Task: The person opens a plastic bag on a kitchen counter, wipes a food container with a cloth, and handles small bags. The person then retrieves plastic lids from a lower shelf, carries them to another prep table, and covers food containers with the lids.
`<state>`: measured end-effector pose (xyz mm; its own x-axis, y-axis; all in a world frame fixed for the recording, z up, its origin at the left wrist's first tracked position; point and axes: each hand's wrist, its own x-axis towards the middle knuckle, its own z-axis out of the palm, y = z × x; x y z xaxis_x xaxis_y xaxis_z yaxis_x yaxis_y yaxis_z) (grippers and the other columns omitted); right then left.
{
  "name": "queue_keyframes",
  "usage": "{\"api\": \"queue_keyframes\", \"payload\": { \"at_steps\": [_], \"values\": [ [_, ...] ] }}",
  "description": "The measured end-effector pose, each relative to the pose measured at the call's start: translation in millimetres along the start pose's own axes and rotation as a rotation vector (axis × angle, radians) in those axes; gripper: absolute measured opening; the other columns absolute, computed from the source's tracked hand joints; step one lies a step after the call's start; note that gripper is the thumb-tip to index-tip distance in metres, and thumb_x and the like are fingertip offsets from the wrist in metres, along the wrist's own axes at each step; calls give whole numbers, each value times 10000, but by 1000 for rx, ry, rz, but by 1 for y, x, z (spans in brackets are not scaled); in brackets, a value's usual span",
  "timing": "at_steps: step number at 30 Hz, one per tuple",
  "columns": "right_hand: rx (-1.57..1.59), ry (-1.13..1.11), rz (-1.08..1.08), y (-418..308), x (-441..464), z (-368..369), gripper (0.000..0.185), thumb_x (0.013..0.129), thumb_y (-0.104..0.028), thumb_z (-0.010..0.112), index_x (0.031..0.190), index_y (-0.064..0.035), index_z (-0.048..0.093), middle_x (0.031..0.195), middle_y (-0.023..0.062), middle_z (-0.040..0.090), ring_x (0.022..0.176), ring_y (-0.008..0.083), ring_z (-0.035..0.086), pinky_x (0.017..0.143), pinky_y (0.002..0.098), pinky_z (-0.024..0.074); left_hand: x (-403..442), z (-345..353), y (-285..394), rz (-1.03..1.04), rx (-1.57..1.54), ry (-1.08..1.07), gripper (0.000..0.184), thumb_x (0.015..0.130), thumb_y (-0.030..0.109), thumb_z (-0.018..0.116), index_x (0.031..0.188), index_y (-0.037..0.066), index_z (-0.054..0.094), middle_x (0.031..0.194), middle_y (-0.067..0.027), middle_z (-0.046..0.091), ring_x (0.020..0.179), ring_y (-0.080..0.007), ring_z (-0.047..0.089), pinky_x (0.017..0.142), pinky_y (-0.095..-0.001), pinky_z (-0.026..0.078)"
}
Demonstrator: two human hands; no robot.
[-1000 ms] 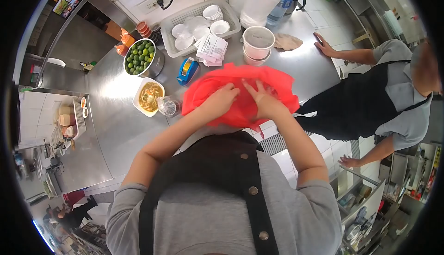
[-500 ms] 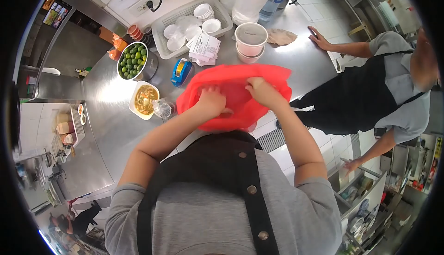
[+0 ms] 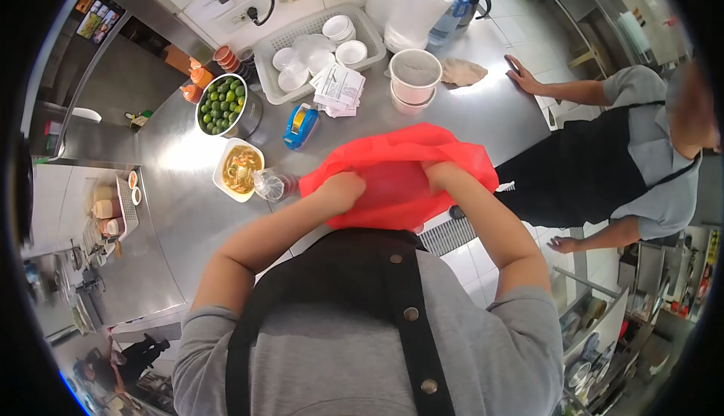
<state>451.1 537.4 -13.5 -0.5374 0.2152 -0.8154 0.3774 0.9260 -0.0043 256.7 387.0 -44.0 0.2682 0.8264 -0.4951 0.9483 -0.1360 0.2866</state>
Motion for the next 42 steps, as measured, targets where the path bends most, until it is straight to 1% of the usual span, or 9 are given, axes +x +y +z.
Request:
{"api": "queue_keyframes", "payload": {
  "at_steps": [10, 12, 15, 22, 25, 31, 34, 37, 42],
  "values": [
    [612, 765, 100, -20, 55, 21, 397, 945, -242, 448, 1312, -90, 464, 1313, 218, 482, 1234, 327, 456, 1032, 394, 373, 43, -32, -2, 68, -289, 305, 402, 877, 86, 424, 1269, 2, 446, 1127, -243, 591, 926, -375, 635, 822, -455, 511],
    [735, 928, 89, -25, 67, 38, 399, 964, -326, 465, 1302, -114, 489, 1327, 166, 491, 1243, 285, 452, 1035, 377, 367, 78, 20, -45, 102, -178, 667, 450, 877, 93, 433, 1320, 18, 411, 1123, -229, 606, 995, -365, 614, 869, -447, 491],
    [1383, 731, 62, -41, 37, 11, 476, 951, -428, 484, 1315, -121, 480, 1334, 110, 499, 1230, 250, 468, 1033, 368, 374, 83, 39, -73, 92, -110, 723, 412, 862, 104, 463, 1265, 17, 466, 1055, -218, 631, 986, -353, 619, 861, -438, 494],
    [1131, 346, -1, -29, 44, -5, 539, 886, -256, 617, 1373, -122, 429, 1338, 106, 498, 1154, 219, 530, 946, 340, 461, 24, -62, -25, 111, -131, -68, 204, 797, 146, 577, 919, 12, 670, 909, -210, 665, 894, -332, 649, 797, -434, 505],
    [759, 91, -30, -33, 6, -43, 542, 855, -123, 606, 1369, -107, 436, 1353, 135, 486, 1153, 242, 540, 958, 351, 453, -8, -139, -13, 206, -386, -1, 195, 840, 181, 587, 951, 47, 674, 1077, -175, 640, 995, -329, 612, 843, -409, 477],
    [607, 250, -431, -44, -34, -51, 435, 845, -45, 551, 1279, -63, 524, 1316, 140, 519, 1140, 302, 545, 975, 380, 425, 27, -173, -130, -210, -291, 1008, 163, 742, 129, 661, 883, 50, 669, 1056, -174, 621, 968, -354, 598, 800, -425, 474],
    [683, 496, -647, -42, -68, -76, 382, 846, -59, 566, 1228, -44, 558, 1231, 151, 573, 1087, 311, 565, 942, 380, 445, 43, -154, -186, -290, 40, 799, 176, 741, 100, 632, 882, -4, 654, 1105, -188, 601, 1052, -372, 564, 829, -463, 472],
    [824, 732, -637, -34, -89, -93, 378, 834, -55, 598, 1210, -44, 566, 1200, 139, 591, 1070, 292, 573, 926, 361, 458, 40, -144, -186, -474, -165, 618, 231, 737, 77, 645, 950, -12, 635, 1124, -179, 598, 1079, -375, 545, 899, -445, 450],
    [1115, 1088, -490, -9, -99, -97, 391, 829, -15, 631, 1212, -61, 567, 1218, 99, 575, 1079, 217, 571, 914, 337, 468, 3, -156, -135, -230, -223, 1255, 379, 768, 0, 601, 1141, -52, 563, 1225, -187, 552, 1163, -366, 483, 979, -427, 402]
  ]
}}
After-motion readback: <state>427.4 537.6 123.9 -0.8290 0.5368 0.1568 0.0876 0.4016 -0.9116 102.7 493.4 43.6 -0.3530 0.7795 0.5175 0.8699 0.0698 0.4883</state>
